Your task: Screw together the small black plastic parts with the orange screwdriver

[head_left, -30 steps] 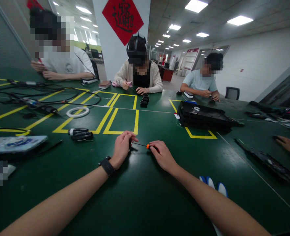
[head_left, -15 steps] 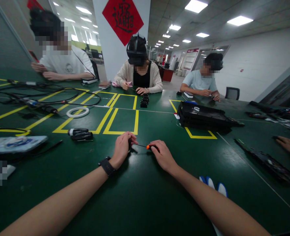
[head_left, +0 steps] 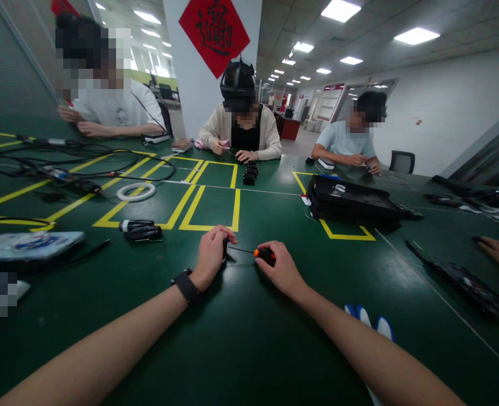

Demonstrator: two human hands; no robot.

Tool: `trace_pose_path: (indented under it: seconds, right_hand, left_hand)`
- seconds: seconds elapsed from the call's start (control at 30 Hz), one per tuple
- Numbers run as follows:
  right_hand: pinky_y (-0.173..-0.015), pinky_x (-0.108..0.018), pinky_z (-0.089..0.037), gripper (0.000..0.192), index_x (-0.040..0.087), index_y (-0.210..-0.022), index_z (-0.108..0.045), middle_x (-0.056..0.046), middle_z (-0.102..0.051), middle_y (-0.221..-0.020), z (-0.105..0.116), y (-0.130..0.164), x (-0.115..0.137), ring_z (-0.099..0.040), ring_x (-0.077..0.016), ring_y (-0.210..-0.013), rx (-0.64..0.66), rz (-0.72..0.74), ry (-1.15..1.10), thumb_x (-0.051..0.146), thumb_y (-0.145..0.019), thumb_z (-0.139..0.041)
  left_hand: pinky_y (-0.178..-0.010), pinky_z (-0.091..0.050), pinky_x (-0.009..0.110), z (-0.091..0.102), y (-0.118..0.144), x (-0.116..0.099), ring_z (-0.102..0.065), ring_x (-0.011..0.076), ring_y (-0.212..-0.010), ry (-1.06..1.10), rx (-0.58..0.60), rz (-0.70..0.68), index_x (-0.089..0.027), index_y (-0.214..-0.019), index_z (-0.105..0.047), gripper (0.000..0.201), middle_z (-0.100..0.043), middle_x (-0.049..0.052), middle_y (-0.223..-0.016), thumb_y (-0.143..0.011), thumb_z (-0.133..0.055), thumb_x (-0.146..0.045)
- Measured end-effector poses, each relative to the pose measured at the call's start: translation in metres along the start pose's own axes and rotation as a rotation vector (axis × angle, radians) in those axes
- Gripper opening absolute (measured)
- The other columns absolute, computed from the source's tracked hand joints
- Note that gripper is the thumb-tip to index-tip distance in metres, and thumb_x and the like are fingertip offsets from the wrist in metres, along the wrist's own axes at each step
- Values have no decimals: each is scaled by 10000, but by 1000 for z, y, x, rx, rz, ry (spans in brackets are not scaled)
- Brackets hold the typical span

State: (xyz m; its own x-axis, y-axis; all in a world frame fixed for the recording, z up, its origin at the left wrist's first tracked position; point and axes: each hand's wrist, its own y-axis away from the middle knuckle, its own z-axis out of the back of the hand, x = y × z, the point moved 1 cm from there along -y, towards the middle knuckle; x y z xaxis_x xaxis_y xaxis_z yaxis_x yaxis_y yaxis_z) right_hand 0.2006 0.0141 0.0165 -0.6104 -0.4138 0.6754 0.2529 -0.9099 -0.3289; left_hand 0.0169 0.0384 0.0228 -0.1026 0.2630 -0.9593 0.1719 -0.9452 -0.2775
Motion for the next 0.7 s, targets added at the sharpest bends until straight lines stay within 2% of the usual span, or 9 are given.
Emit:
trace_pose_path:
  seconds: [0.17, 0.37, 0.5, 0.6, 0.7]
  right_hand:
    - [-906, -345, -357, 220, 187, -893, -621, -59, -576, -978, 0, -2, -1, -485, -168, -985, 40, 35, -22, 223, -876, -405]
    - [-863, -332, -383, 130, 191, -901, -597, -45, -570, -957, 1, -1, 0, -493, -166, -946, 4, 35, -11, 187, -810, -504]
    - [-829, -329, -401, 186, 196, -955, -572, -46, -559, -977, 2, 1, 2, -496, -172, -928, -8, -13, -5, 203, -769, -561]
    - [-855, -332, -388, 180, 194, -977, -581, -52, -566, -982, 3, 0, 3, -490, -172, -954, 0, -2, -2, 232, -811, -523]
    - [-894, -336, -360, 169, 192, -915, -612, -52, -581, -971, 3, -1, 2, -481, -168, -987, 12, 47, -10, 230, -856, -458]
  left_hand:
    - [-649, -410, 244, 0, 0, -2, -556, 140, -631, -9, -16, 9, -162, -634, -564, 204, -601, 12, -610, -721, -387, -214]
    - [-653, -404, 246, 0, 1, -2, -551, 141, -628, -31, -1, -16, -164, -619, -560, 233, -598, 13, -608, -739, -369, -222]
    - [-659, -403, 245, 0, 1, -1, -548, 140, -634, -33, 20, -33, -165, -635, -561, 225, -601, 12, -616, -750, -375, -220]
    - [-655, -406, 242, 0, 1, -1, -550, 141, -641, -44, 30, -45, -165, -645, -563, 219, -605, 11, -624, -757, -382, -216]
    - [-659, -410, 246, 0, 0, -1, -559, 144, -648, -50, 35, -40, -162, -644, -567, 239, -613, 16, -631, -770, -376, -229]
